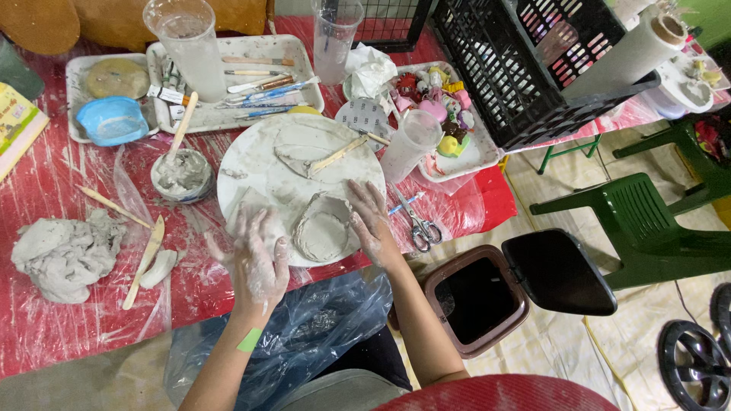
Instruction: The person shapes a small clay bowl by hand at a pottery work table, pressing and pinching the walls of the clay form with both hands on a round bat. They rotate the piece, add slip from a small bowl, and continue smoothing and thinning the walls throughout the clip.
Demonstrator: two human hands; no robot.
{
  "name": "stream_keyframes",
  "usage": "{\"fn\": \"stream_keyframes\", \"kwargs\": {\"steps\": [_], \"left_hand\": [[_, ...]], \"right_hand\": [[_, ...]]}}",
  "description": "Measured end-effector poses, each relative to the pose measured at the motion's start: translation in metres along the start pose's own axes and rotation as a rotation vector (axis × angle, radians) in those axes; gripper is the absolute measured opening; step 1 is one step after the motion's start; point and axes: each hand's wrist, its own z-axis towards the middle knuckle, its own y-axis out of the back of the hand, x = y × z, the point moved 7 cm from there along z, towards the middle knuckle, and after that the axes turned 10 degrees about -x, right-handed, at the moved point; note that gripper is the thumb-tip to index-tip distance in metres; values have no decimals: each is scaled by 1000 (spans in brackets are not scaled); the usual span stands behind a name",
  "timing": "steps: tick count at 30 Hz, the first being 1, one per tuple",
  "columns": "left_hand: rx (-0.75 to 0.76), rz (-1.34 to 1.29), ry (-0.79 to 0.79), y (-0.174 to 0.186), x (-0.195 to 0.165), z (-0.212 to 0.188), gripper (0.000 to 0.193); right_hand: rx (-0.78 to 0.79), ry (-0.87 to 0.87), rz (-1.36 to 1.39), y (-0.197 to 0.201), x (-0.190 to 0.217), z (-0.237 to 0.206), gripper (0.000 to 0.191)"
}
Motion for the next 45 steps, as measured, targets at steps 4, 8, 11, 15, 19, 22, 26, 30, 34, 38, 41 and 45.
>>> {"fn": "stream_keyframes", "kwargs": {"steps": [4,8,11,15,19,22,26,30,34,38,41,45], "left_hand": [[81,-80,23,-10,-8,-10,52],[119,8,-47,-2,-18,-24,52],[55,-68,-53,12,-14,-11,49],[-69,0,-20,38,4,24,50],[67,336,23,36,21,43,55],[132,177,195,26,33,39,49],[203,-225,580,9,57,22,41],[-52,-490,408,23,47,27,46],[-135,-961,684,12,51,15,62],[-58,-968,719,-9,46,4,48],[-63,-741,531,-12,42,5,39],[-81,-622,321,-8,33,13,40]], "right_hand": [[-32,37,-31,-2,-5,-2,46],[-67,-8,43,5,-13,0,52],[-67,-5,91,12,-13,5,49],[-108,-40,204,17,-10,7,41],[-180,-59,212,16,-11,5,35],[-220,-45,265,14,-12,3,34],[-242,-53,260,13,-8,0,32],[-367,-107,275,23,8,-4,31],[-559,144,-157,39,65,-12,28],[-269,461,-399,22,110,6,39],[-71,362,-280,23,91,46,43],[68,-3,381,10,30,76,33]]}}
